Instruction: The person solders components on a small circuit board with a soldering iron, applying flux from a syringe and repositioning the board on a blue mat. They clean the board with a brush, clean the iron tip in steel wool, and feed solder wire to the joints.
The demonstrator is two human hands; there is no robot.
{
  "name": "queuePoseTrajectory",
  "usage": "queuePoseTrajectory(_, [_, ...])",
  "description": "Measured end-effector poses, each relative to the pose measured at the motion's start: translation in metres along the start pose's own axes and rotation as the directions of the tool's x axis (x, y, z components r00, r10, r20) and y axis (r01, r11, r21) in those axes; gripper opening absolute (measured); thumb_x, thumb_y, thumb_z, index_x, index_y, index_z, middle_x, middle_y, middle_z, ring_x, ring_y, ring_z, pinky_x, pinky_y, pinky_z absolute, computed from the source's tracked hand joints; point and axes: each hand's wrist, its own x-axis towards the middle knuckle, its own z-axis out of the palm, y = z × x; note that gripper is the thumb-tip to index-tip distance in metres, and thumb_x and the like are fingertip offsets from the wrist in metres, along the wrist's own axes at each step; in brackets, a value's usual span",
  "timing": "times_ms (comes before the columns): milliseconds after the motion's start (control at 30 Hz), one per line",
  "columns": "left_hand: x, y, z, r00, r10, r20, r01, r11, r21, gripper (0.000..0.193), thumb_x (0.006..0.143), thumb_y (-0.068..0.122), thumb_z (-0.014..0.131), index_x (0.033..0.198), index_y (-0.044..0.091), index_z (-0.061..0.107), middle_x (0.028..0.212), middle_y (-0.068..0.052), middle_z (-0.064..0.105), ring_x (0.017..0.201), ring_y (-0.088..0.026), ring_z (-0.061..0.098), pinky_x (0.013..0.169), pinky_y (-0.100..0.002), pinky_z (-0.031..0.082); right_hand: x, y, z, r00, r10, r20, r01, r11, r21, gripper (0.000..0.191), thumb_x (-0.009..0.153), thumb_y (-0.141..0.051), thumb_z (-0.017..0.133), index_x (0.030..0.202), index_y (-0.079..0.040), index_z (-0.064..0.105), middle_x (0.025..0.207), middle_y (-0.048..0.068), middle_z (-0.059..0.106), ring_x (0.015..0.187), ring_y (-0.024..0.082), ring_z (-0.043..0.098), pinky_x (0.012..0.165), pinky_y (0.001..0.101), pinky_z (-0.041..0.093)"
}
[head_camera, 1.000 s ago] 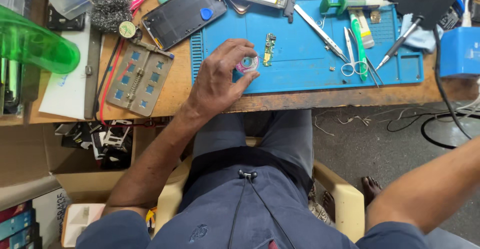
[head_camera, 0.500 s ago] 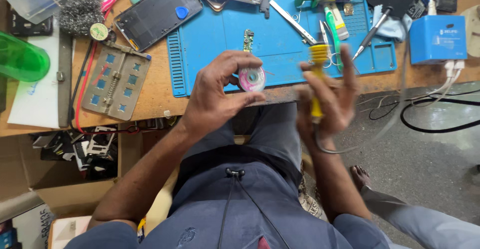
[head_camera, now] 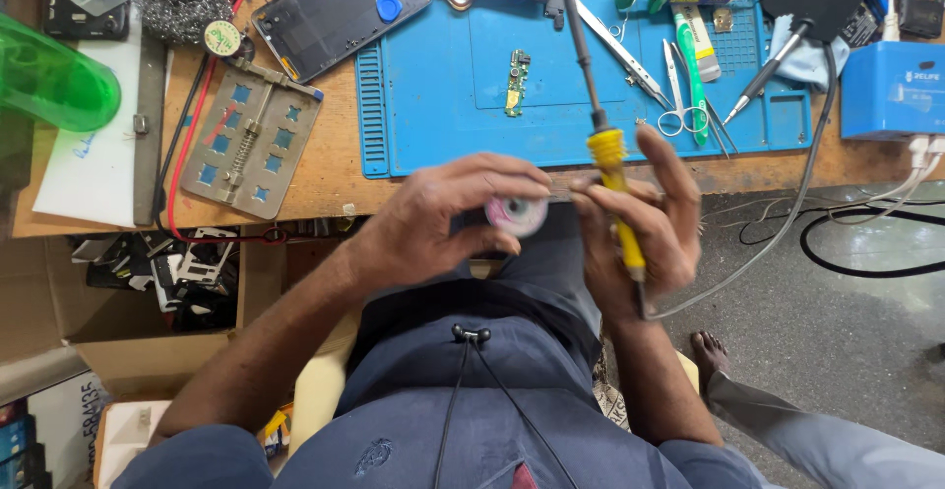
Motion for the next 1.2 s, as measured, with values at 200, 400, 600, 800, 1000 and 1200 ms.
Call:
queuePoseTrajectory(200, [0.018, -0.04, -0.036, 0.988, -0.103, -0.117, 0.11, 0.993, 0.047, 0.043, 0.091, 0.002, 0.079, 0.133, 0.005, 0.067, 0.138, -0.011, 0.066, 0.124, -0.022, 0.071, 0.103, -0.031, 0.06, 0.025, 0.041, -0.041, 0.93, -0.067, -0.36, 0.172, 0.948, 0.268, 0.04, 0.109, -0.035, 0.067, 0.129, -0.003, 0.054, 0.13, 0.022, 0.067, 0.1, 0.023, 0.075, 0.071, 0.0303, 0.065])
queuePoseTrajectory(400, [0.042, -0.073, -0.05, 0.999, 0.037, 0.035, -0.045, 0.967, 0.249, 0.02, 0.095, -0.001, 0.076, 0.112, 0.004, 0.066, 0.123, -0.008, 0.068, 0.107, -0.022, 0.075, 0.091, -0.03, 0.066, 0.028, 0.077, -0.081, 0.948, 0.164, -0.272, -0.011, 0.873, 0.488, 0.033, 0.118, -0.024, 0.071, 0.132, -0.001, 0.05, 0.127, 0.023, 0.064, 0.097, 0.02, 0.068, 0.072, 0.0259, 0.054])
queuePoseTrajectory(600, [0.055, -0.087, -0.044, 0.993, 0.083, 0.079, -0.104, 0.947, 0.305, 0.021, 0.095, -0.006, 0.071, 0.111, 0.005, 0.065, 0.117, -0.008, 0.068, 0.107, -0.025, 0.074, 0.092, -0.032, 0.065, 0.036, 0.078, -0.062, 0.984, 0.013, -0.179, 0.049, 0.94, 0.339, 0.027, 0.117, -0.022, 0.065, 0.128, -0.007, 0.045, 0.117, 0.01, 0.061, 0.109, 0.028, 0.079, 0.082, 0.0369, 0.066])
queuePoseTrajectory(800, [0.058, -0.094, -0.046, 0.993, 0.042, 0.106, -0.071, 0.956, 0.284, 0.023, 0.092, -0.008, 0.071, 0.11, 0.004, 0.065, 0.117, -0.009, 0.068, 0.108, -0.027, 0.073, 0.095, -0.034, 0.063, 0.055, 0.068, -0.052, 1.0, -0.006, 0.014, 0.004, 0.987, 0.163, 0.026, 0.125, -0.018, 0.066, 0.128, 0.001, 0.049, 0.116, 0.015, 0.065, 0.111, 0.03, 0.075, 0.095, 0.0381, 0.063])
queuePoseTrajectory(1000, [0.06, -0.094, -0.048, 0.997, -0.007, 0.074, -0.012, 0.969, 0.247, 0.025, 0.092, -0.008, 0.07, 0.114, 0.003, 0.065, 0.115, -0.011, 0.067, 0.101, -0.027, 0.073, 0.086, -0.034, 0.062, 0.068, 0.081, -0.037, 0.973, 0.222, -0.057, -0.175, 0.879, 0.443, 0.024, 0.117, -0.02, 0.073, 0.116, -0.003, 0.056, 0.107, 0.018, 0.072, 0.086, 0.022, 0.072, 0.075, 0.0315, 0.063])
queuePoseTrajectory(1200, [0.063, -0.087, -0.051, 0.996, -0.077, 0.038, 0.07, 0.985, 0.158, 0.027, 0.087, -0.009, 0.068, 0.111, 0.003, 0.064, 0.113, -0.011, 0.067, 0.1, -0.027, 0.073, 0.084, -0.034, 0.063, 0.069, 0.124, -0.056, 0.774, 0.633, -0.026, -0.262, 0.357, 0.897, 0.024, 0.11, -0.024, 0.071, 0.122, -0.005, 0.063, 0.116, 0.015, 0.072, 0.087, 0.018, 0.071, 0.077, 0.0235, 0.06])
